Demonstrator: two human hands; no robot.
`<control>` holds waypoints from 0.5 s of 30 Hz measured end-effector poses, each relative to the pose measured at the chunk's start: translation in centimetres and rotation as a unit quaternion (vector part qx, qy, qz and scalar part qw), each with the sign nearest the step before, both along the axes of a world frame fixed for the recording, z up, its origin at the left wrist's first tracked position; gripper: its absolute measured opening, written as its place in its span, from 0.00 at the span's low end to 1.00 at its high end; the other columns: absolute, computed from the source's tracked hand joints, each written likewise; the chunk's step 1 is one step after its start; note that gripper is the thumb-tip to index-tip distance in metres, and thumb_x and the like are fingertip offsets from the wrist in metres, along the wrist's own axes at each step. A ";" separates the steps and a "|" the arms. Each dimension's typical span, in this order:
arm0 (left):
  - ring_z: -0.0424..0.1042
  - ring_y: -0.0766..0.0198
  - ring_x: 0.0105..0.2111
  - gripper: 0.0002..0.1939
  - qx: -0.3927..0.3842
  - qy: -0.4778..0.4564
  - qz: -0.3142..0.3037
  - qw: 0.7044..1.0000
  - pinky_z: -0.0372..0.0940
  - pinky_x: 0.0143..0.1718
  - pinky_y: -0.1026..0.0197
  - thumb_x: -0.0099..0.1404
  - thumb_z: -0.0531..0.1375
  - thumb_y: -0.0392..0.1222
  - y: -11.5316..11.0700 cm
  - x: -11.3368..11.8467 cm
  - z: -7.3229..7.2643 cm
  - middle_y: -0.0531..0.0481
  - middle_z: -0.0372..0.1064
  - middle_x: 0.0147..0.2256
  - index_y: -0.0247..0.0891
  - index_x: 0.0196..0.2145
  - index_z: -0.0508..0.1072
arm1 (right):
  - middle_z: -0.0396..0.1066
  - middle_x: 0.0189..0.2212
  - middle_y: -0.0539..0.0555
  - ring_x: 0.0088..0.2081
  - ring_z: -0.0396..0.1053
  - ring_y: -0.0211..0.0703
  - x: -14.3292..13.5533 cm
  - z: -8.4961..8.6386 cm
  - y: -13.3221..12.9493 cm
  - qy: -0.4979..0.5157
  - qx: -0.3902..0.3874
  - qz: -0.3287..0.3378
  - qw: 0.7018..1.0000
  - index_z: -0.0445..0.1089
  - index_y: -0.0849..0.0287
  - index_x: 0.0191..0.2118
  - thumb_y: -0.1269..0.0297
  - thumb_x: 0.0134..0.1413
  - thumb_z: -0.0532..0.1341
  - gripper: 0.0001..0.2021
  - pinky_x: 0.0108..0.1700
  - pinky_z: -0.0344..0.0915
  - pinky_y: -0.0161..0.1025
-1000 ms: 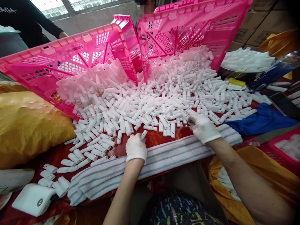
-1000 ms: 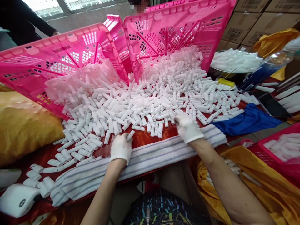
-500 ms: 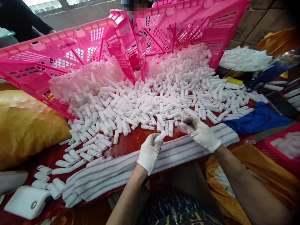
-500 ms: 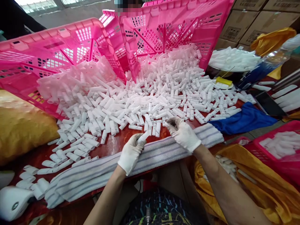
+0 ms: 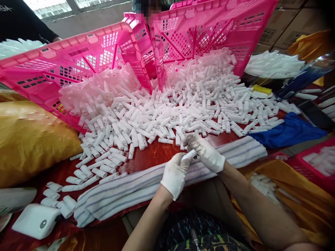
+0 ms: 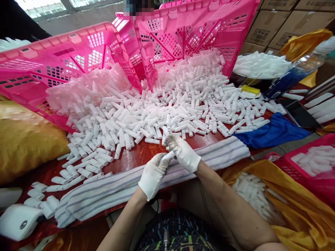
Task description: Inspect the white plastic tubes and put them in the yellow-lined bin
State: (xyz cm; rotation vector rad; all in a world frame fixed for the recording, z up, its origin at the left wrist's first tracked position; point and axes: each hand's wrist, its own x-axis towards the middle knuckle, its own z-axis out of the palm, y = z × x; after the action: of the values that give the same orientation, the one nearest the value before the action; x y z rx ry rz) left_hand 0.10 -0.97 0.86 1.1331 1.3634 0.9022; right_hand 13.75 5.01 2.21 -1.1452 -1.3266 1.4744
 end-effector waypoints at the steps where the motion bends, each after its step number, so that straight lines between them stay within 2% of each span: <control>1: 0.64 0.66 0.31 0.20 -0.004 -0.002 0.014 1.000 0.60 0.34 0.65 0.65 0.55 0.55 0.0 0.0 -0.2 0.51 0.69 0.32 0.35 0.41 0.72 | 0.66 0.28 0.49 0.26 0.61 0.36 -0.1 -0.4 -0.2 0.028 -0.001 -0.042 0.999 0.65 0.57 0.33 0.42 0.50 0.60 0.20 0.28 0.59 0.36; 4: 0.64 0.67 0.31 0.19 0.000 0.000 0.037 0.999 0.59 0.35 0.65 0.65 0.55 0.55 0.0 -0.2 -0.5 0.52 0.68 0.32 0.35 0.41 0.71 | 0.64 0.24 0.46 0.23 0.59 0.34 0.1 -1.5 -1.0 0.074 -0.015 -0.116 0.990 0.64 0.56 0.34 0.45 0.49 0.64 0.19 0.27 0.58 0.34; 7: 0.64 0.66 0.33 0.17 0.022 0.007 0.052 0.998 0.59 0.37 0.65 0.63 0.58 0.54 0.0 -0.5 -0.4 0.52 0.68 0.33 0.36 0.40 0.72 | 0.62 0.21 0.45 0.22 0.58 0.33 0.3 -2.0 -1.3 0.069 -0.033 -0.101 0.992 0.67 0.57 0.34 0.49 0.44 0.68 0.18 0.27 0.58 0.34; 9: 0.62 0.68 0.29 0.18 0.007 -0.028 0.057 0.998 0.58 0.32 0.66 0.62 0.59 0.55 0.0 -0.7 -0.3 0.53 0.65 0.29 0.36 0.38 0.71 | 0.66 0.25 0.47 0.26 0.62 0.35 0.5 -2.0 -1.2 0.055 -0.006 -0.094 0.994 0.69 0.57 0.32 0.49 0.41 0.70 0.18 0.30 0.62 0.35; 10: 0.59 0.70 0.25 0.20 -0.023 -0.076 0.046 0.996 0.56 0.27 0.67 0.61 0.60 0.57 0.0 -0.9 -0.2 0.54 0.62 0.26 0.35 0.37 0.71 | 0.68 0.28 0.49 0.29 0.64 0.37 0.6 -1.9 -1.2 0.050 0.020 -0.090 0.995 0.70 0.57 0.30 0.50 0.40 0.70 0.17 0.33 0.64 0.36; 12: 0.47 0.75 0.19 0.22 -0.116 -0.218 -0.004 0.969 0.47 0.20 0.68 0.59 0.60 0.59 0.0 -1.2 0.1 0.59 0.53 0.22 0.34 0.35 0.68 | 0.69 0.32 0.51 0.35 0.68 0.40 0.9 -1.6 -1.2 0.049 0.082 -0.072 0.993 0.71 0.57 0.28 0.52 0.41 0.71 0.14 0.39 0.67 0.38; 15: 0.38 0.78 0.17 0.22 -0.200 -0.390 -0.077 0.896 0.39 0.18 0.70 0.58 0.62 0.57 -0.2 -0.7 0.5 0.62 0.45 0.22 0.34 0.34 0.65 | 0.70 0.35 0.52 0.39 0.69 0.41 0.9 -1.1 -1.9 0.075 0.109 -0.034 0.991 0.72 0.56 0.29 0.56 0.45 0.70 0.11 0.41 0.68 0.39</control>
State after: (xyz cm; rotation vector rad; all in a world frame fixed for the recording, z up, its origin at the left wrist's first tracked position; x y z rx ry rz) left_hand -0.56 -1.14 1.34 0.4535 0.7238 0.7827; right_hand 14.70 3.09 1.13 -0.9131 -1.2959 1.3027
